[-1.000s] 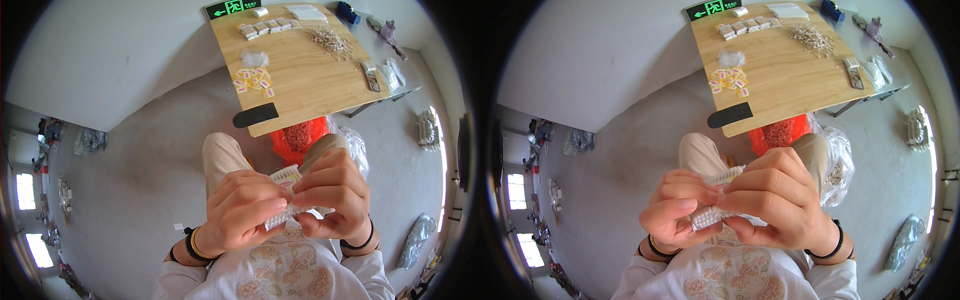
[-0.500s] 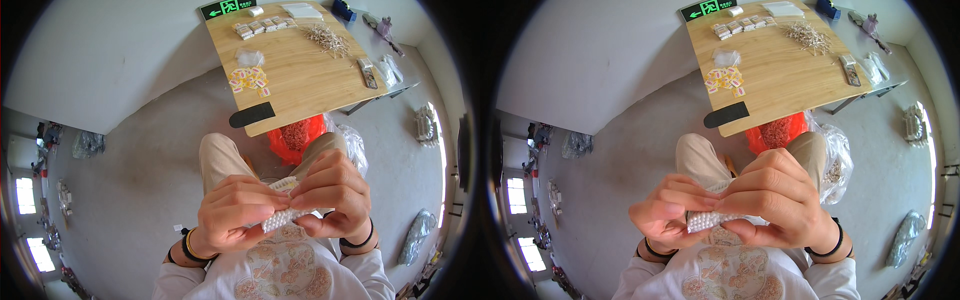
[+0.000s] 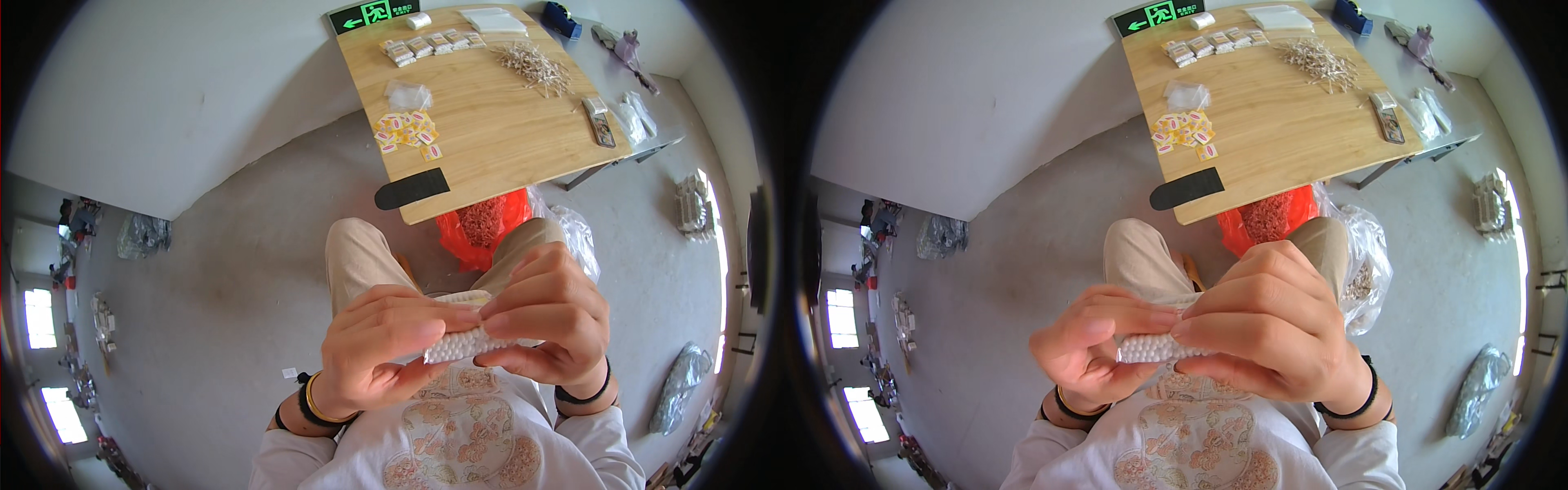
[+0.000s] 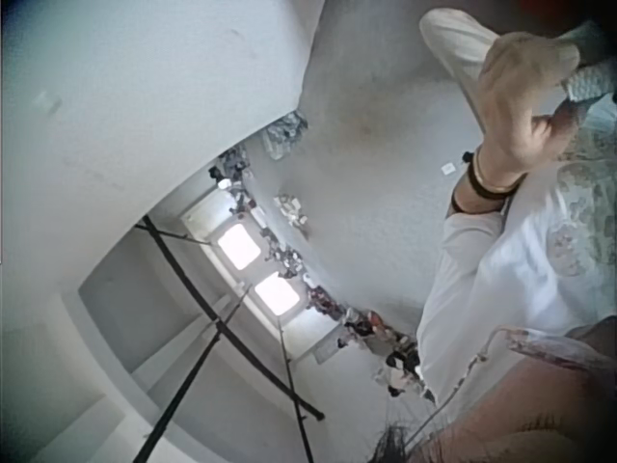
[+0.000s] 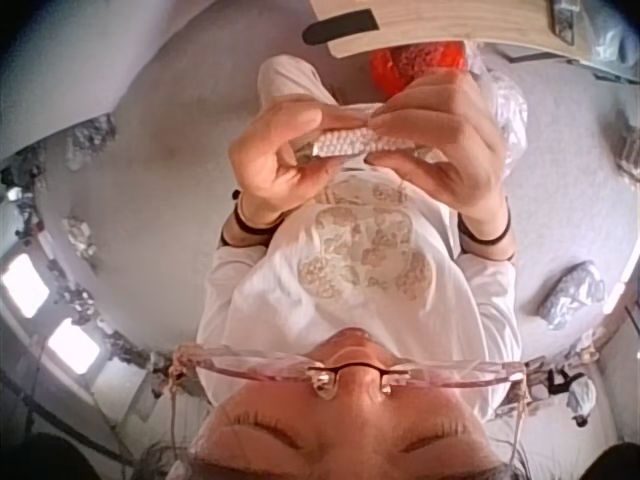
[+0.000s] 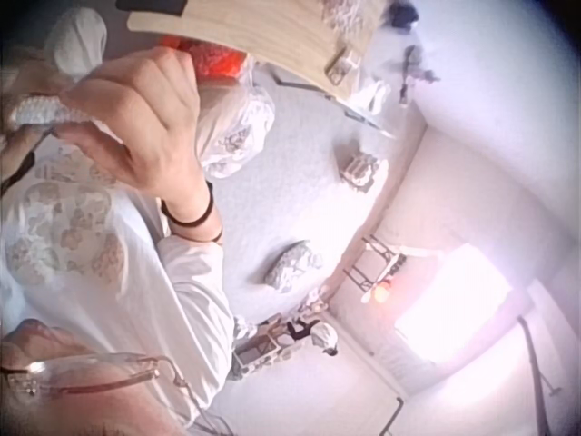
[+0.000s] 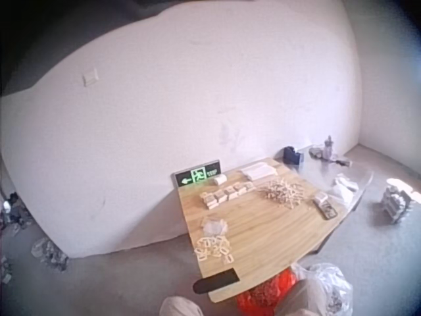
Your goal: Manually packaging cotton swabs into individual plastic bags and applying labels.
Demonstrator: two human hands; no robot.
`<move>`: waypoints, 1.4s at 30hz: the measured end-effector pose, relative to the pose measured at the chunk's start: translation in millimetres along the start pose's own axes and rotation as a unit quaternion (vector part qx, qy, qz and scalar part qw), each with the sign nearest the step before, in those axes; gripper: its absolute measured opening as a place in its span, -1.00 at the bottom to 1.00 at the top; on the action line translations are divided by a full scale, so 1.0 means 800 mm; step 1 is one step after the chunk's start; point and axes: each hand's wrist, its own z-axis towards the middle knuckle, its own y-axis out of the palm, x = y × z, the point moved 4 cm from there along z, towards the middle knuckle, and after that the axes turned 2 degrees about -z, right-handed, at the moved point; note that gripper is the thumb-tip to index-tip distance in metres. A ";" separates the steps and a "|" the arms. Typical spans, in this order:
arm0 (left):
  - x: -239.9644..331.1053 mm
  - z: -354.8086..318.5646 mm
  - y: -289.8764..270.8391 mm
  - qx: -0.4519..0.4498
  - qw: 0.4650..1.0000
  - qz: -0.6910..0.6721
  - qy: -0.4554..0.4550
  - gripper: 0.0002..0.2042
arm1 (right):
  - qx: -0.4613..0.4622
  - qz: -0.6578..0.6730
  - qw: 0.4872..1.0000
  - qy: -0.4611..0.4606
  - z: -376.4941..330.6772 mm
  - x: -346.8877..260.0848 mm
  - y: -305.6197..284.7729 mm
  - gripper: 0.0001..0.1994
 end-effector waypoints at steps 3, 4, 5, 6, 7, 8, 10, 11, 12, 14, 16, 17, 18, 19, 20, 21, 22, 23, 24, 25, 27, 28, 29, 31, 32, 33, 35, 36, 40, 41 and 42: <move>-0.004 -0.002 0.002 0.005 1.000 -0.023 -0.005 -0.34 | 0.027 -0.009 0.999 -0.030 -0.003 0.000 0.003 -0.61; -0.005 -0.003 0.003 0.009 0.999 -0.043 -0.019 -0.33 | 0.027 -0.010 0.999 -0.030 -0.003 0.001 0.004 -0.61; -0.006 -0.003 0.003 0.014 0.997 -0.062 -0.033 -0.32 | 0.029 -0.010 0.999 -0.028 -0.003 0.000 0.004 -0.61; -0.006 -0.003 0.004 0.014 0.997 -0.062 -0.033 -0.32 | 0.032 -0.010 0.999 -0.026 -0.003 0.000 0.004 -0.61; -0.007 -0.004 0.004 0.019 0.995 -0.088 -0.042 -0.32 | 0.032 -0.010 0.999 -0.027 -0.003 -0.001 0.003 -0.61; -0.008 -0.004 0.004 0.025 0.992 -0.113 -0.050 -0.31 | 0.023 -0.016 0.999 -0.022 -0.002 -0.002 0.003 -0.62; -0.009 -0.006 0.004 0.028 0.990 -0.118 -0.069 -0.31 | 0.014 -0.021 1.000 -0.018 -0.002 -0.002 0.003 -0.63; -0.010 -0.007 0.004 0.031 0.988 -0.125 -0.087 -0.31 | 0.009 -0.025 1.000 -0.011 -0.002 -0.002 0.003 -0.64; -0.010 -0.008 0.006 0.031 0.988 -0.126 -0.087 -0.31 | 0.004 -0.029 1.000 -0.004 -0.002 -0.002 0.003 -0.64; -0.017 -0.012 0.009 0.083 0.975 -0.176 -0.110 -0.36 | -0.010 -0.029 0.999 0.013 -0.002 0.001 0.002 -0.65; -0.020 -0.009 0.013 0.079 0.968 -0.197 -0.130 -0.37 | -0.024 -0.029 0.999 0.030 -0.001 0.003 0.002 -0.66; -0.023 -0.008 0.015 0.074 0.961 -0.219 -0.151 -0.37 | -0.031 -0.029 0.998 0.054 -0.001 0.006 0.003 -0.67; -0.022 -0.006 0.014 0.073 0.961 -0.219 -0.152 -0.37 | -0.037 -0.029 0.996 0.078 -0.001 0.009 0.004 -0.68; -0.024 -0.006 0.015 0.060 0.954 -0.216 -0.198 -0.36 | -0.038 -0.028 0.996 0.079 -0.001 0.010 0.003 -0.68; -0.027 -0.007 0.017 0.048 0.945 -0.212 -0.244 -0.34 | -0.054 -0.034 0.993 0.098 -0.001 0.012 0.003 -0.70; -0.029 -0.007 0.018 0.048 0.944 -0.213 -0.246 -0.34 | -0.071 -0.039 0.990 0.117 -0.001 0.014 0.004 -0.71; -0.033 -0.010 0.021 0.044 0.938 -0.216 -0.267 -0.35 | -0.073 -0.038 0.989 0.119 -0.001 0.014 0.004 -0.71; -0.037 -0.012 0.024 0.040 0.931 -0.220 -0.288 -0.36 | -0.087 -0.029 0.985 0.144 -0.002 0.016 0.005 -0.73; -0.038 -0.013 0.026 0.041 0.930 -0.220 -0.290 -0.36 | -0.102 -0.020 0.980 0.169 -0.003 0.018 0.007 -0.74; -0.040 -0.015 0.029 0.039 0.924 -0.218 -0.312 -0.37 | -0.104 -0.019 0.980 0.171 -0.004 0.019 0.008 -0.74; -0.043 -0.017 0.033 0.037 0.916 -0.217 -0.336 -0.38 | -0.123 -0.012 0.972 0.201 -0.008 0.023 0.010 -0.76; -0.044 -0.018 0.035 0.028 0.916 -0.208 -0.343 -0.38 | -0.125 -0.011 0.971 0.203 -0.010 0.024 0.010 -0.76; -0.046 -0.020 0.038 0.018 0.915 -0.199 -0.351 -0.38 | -0.130 -0.008 0.970 0.204 -0.012 0.025 0.011 -0.76; -0.047 -0.023 0.042 0.008 0.919 -0.177 -0.352 -0.38 | -0.138 -0.004 0.968 0.208 -0.019 0.027 0.015 -0.75; -0.048 -0.024 0.044 -0.002 0.924 -0.153 -0.350 -0.38 | -0.140 -0.009 0.967 0.212 -0.022 0.028 0.017 -0.76; -0.050 -0.025 0.047 -0.001 0.923 -0.154 -0.352 -0.38 | -0.143 -0.014 0.966 0.215 -0.024 0.030 0.019 -0.76; -0.052 -0.028 0.051 0.017 0.940 -0.113 -0.322 -0.40 | -0.144 -0.018 0.967 0.209 -0.029 0.031 0.021 -0.75; -0.052 -0.030 0.052 0.017 0.939 -0.115 -0.324 -0.40 | -0.142 -0.022 0.969 0.201 -0.030 0.031 0.021 -0.75; -0.050 -0.031 0.052 0.022 0.950 -0.140 -0.279 -0.42 | -0.119 -0.015 0.970 0.210 -0.034 0.034 0.011 -0.74; -0.048 -0.030 0.050 0.021 0.960 -0.147 -0.239 -0.43 | -0.116 -0.007 0.969 0.219 -0.033 0.033 0.008 -0.73; -0.048 -0.030 0.047 0.021 0.959 -0.148 -0.239 -0.43 | -0.112 0.001 0.967 0.227 -0.032 0.032 0.006 -0.72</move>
